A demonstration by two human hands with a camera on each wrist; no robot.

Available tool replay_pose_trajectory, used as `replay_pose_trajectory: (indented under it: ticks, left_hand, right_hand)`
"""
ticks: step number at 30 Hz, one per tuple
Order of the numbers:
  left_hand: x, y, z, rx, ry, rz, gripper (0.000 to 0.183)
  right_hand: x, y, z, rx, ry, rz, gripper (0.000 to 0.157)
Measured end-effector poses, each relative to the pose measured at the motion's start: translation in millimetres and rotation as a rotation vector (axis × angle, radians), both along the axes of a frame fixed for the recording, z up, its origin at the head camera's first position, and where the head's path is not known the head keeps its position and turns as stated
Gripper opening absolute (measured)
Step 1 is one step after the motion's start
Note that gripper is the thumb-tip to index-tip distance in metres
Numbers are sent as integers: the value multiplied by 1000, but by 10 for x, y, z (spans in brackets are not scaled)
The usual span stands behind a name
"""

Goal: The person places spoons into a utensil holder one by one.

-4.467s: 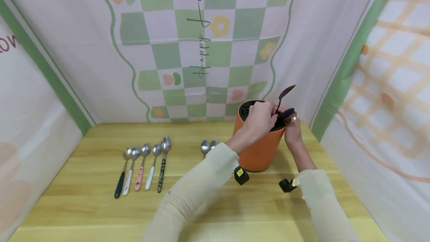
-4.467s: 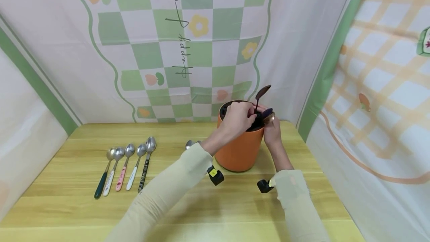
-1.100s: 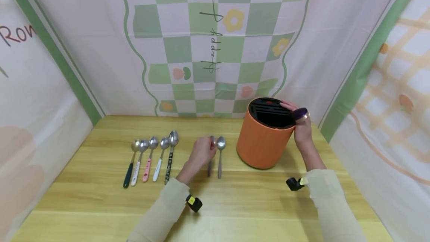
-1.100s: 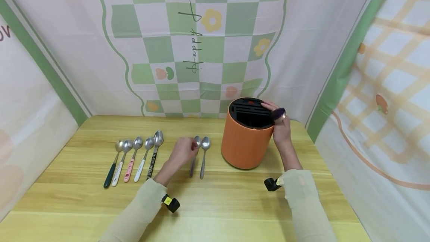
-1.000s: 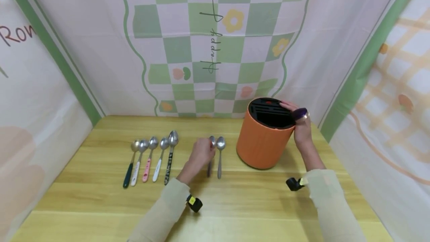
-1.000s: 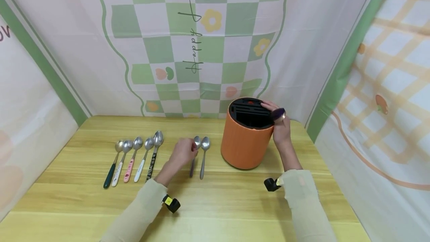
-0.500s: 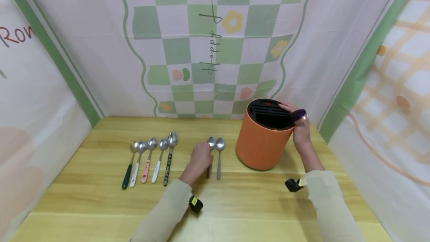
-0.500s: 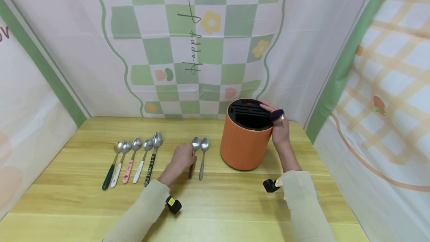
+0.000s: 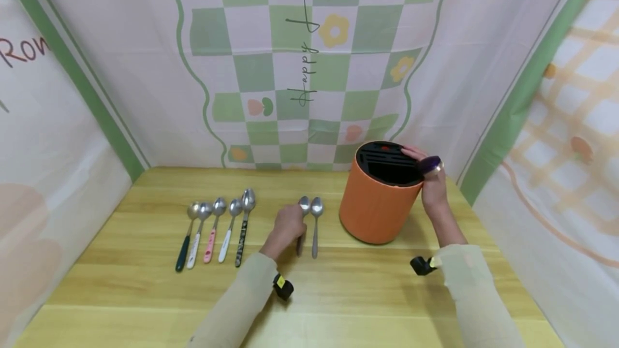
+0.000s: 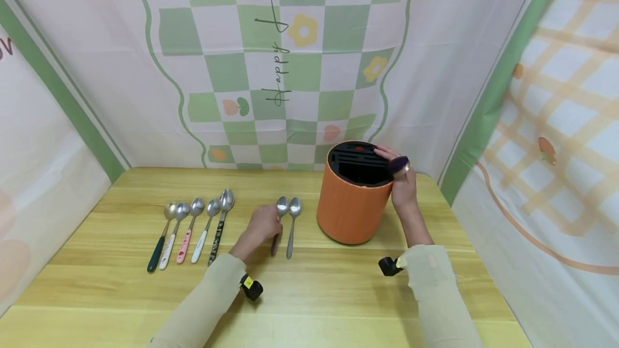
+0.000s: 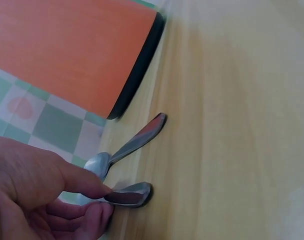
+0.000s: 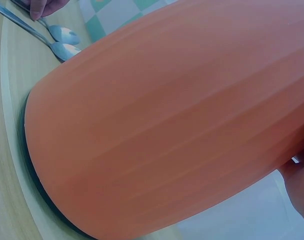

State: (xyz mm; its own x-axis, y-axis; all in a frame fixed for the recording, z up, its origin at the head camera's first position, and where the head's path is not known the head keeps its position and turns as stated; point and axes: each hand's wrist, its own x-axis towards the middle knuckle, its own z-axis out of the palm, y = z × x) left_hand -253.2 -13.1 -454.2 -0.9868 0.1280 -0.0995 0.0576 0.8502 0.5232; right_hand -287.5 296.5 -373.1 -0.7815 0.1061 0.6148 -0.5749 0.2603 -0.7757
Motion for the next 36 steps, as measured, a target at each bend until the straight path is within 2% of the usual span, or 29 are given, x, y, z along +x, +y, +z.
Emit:
replay_pose_trajectory:
  ticks: [3, 11, 15, 23, 29, 36]
  left_hand:
    - [-7, -19, 16, 61, -65, 4, 13]
    - [-97, -73, 8, 33, -57, 20, 12]
    - [-132, -96, -7, 53, -69, 16, 13]
    - [-96, -159, -5, 202, -92, 48, 7]
    - [-81, -200, 41, 288, -92, 46, 16]
    - [-48, -206, 118, 357, -33, 39, 11]
  right_hand:
    - [1, 2, 0, -8, 4, 9, 52]
    - [-1, 10, 3, 0, 12, 0, 49]
    - [-2, 7, 7, -2, 16, 3, 50]
    - [-11, 11, -8, 6, 16, 2, 53]
    - [-9, 15, -7, 7, 30, 5, 55]
    - [-2, 11, -2, 35, 23, -3, 53]
